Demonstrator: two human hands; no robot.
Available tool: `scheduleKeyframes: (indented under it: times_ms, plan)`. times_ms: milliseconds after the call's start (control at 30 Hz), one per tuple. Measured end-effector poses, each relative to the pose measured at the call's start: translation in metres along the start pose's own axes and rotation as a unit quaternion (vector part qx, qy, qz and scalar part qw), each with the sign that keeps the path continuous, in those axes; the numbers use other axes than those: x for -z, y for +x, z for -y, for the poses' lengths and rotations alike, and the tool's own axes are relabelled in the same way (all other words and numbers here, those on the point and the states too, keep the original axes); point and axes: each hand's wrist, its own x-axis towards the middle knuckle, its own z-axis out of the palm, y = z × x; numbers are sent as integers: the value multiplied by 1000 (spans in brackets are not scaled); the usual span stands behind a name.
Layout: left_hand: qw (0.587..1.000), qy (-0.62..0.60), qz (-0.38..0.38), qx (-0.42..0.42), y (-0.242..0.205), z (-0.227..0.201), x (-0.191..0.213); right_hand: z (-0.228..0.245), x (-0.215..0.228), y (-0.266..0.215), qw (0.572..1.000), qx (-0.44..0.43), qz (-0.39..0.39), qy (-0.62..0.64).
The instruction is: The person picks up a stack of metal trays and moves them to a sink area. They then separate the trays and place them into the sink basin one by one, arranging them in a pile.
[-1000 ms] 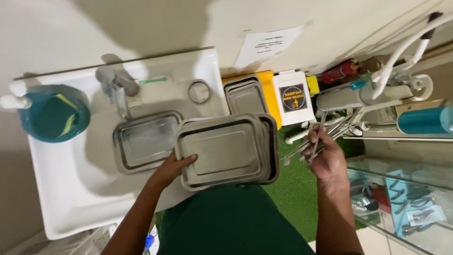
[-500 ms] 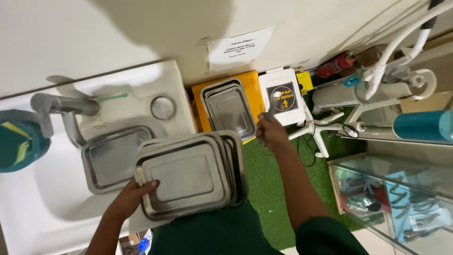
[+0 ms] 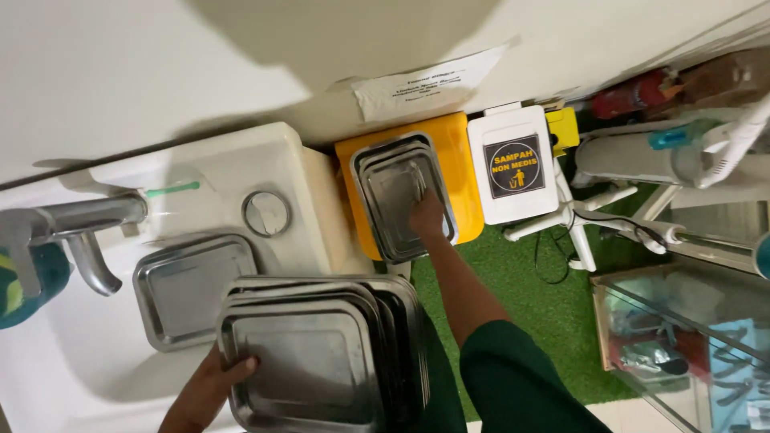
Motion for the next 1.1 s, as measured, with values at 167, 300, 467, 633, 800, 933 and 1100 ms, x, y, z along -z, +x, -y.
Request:
scheduleKeyframes:
  times_ms: [167,300,467,633,800,933,1100]
  plan:
    - [1000,-5,5,14,-4,-5,-1,9,-5,3,997,41,-49,-50]
    - [999,21,25,22,-16,-37,-14,22,-6,-2,985,26,-67,-158]
    - [993,104,18,43,-11,-35,-8,22,-6,-6,958,27,-103,-267]
    - [998,21,48,20,-11,-31,-8,37,14,-16,977,20,-84,-196]
    - [996,83,38,20,-12,-36,-6,59,35,-31,983,34,-68,-168]
    - [996,80,47,3,-17,-37,-9,65,40,-38,981,27,-61,-183]
    - [993,117,22,10,-29,-56,-21,92,64,-52,948,233,-89,-197]
